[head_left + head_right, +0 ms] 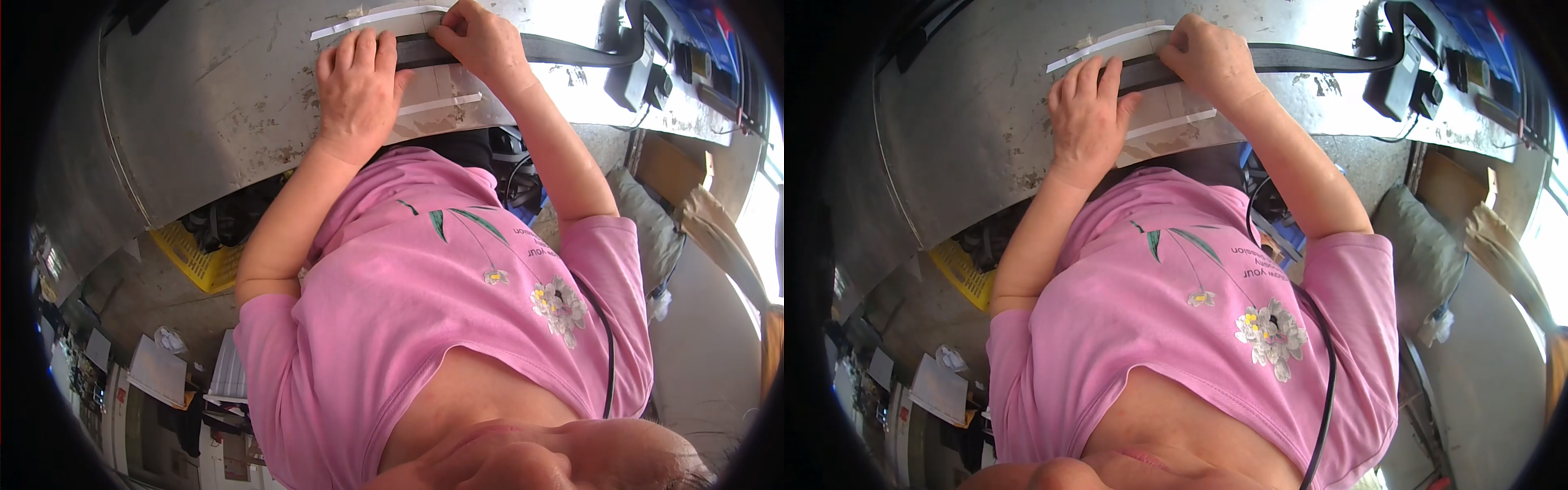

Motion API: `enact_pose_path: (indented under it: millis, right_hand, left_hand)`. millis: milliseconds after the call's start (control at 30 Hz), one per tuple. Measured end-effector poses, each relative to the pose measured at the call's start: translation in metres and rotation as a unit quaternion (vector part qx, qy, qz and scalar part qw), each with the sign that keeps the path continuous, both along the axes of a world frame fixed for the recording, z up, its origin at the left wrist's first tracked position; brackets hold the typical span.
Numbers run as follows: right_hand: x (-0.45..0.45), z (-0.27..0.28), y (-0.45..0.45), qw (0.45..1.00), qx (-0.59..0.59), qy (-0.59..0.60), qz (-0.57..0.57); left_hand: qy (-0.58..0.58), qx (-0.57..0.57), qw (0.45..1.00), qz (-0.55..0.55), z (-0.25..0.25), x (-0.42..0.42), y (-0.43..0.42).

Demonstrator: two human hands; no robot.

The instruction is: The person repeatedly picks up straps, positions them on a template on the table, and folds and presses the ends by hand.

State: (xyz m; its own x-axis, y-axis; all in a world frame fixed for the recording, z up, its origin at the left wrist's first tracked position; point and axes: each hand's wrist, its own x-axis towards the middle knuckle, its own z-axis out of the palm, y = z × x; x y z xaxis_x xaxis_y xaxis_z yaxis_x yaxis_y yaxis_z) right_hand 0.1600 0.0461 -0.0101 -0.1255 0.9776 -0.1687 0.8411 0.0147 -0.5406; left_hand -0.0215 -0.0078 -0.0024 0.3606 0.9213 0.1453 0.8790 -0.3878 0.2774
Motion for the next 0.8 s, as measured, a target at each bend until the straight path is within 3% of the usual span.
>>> enact_pose_path:
  millis: [67, 167, 233, 300, 333, 367, 400, 433, 500, 533, 667, 733, 767, 800]
  right_hand:
    - [-0.001, 0.001, 0.001, 1.000, 0.001, 0.004, -0.002]
    - [-0.004, 0.002, 0.002, 1.000, -0.006, 0.000, -0.009]
    - [-0.004, 0.001, 0.002, 1.000, -0.013, -0.007, -0.013]
    - [-0.005, 0.000, 0.003, 1.000, -0.006, -0.003, -0.008]
    - [-0.005, 0.000, 0.003, 1.000, -0.004, -0.001, -0.011]
    - [-0.006, 0.000, 0.004, 1.000, -0.007, 0.002, -0.009]
    - [-0.006, -0.001, 0.005, 1.000, -0.011, 0.005, -0.007]
    - [-0.006, -0.002, 0.005, 1.000, -0.011, 0.007, -0.012]
    - [-0.007, -0.003, 0.005, 1.000, 0.007, 0.015, -0.009]
    - [-0.007, -0.004, 0.006, 1.000, 0.008, 0.018, -0.011]
    - [-0.007, -0.005, 0.007, 1.000, 0.008, 0.021, -0.007]
    - [-0.007, -0.005, 0.007, 1.000, 0.011, 0.022, -0.005]
    - [-0.006, -0.006, 0.007, 0.999, 0.025, 0.030, 0.002]
    - [-0.006, -0.008, 0.007, 0.999, 0.038, 0.038, 0.008]
  left_hand:
    - [-0.002, 0.027, 1.000, -0.004, 0.003, -0.001, 0.005]
    - [-0.005, -0.059, 0.998, -0.012, 0.013, -0.001, 0.016]
    - [-0.079, -0.091, 0.993, 0.012, 0.011, -0.002, 0.026]
    - [-0.093, -0.043, 0.995, -0.010, 0.008, -0.002, 0.029]
    - [-0.221, -0.165, 0.961, 0.035, 0.011, -0.001, 0.026]
    - [-0.341, -0.282, 0.894, 0.078, 0.015, 0.001, 0.026]
    - [-0.499, -0.354, 0.783, 0.118, 0.005, 0.004, 0.024]
    - [-0.495, -0.355, 0.785, 0.115, 0.007, 0.004, 0.022]
    - [-0.586, -0.461, 0.644, 0.170, 0.020, 0.005, 0.012]
    - [-0.592, -0.466, 0.638, 0.161, 0.015, 0.007, 0.010]
    - [-0.542, -0.477, 0.673, 0.159, -0.007, 0.015, 0.010]
    - [-0.402, -0.346, 0.839, 0.123, -0.014, 0.023, 0.010]
    - [-0.399, -0.345, 0.841, 0.122, -0.013, 0.025, 0.010]
    - [-0.350, -0.249, 0.900, 0.077, -0.013, 0.027, 0.009]
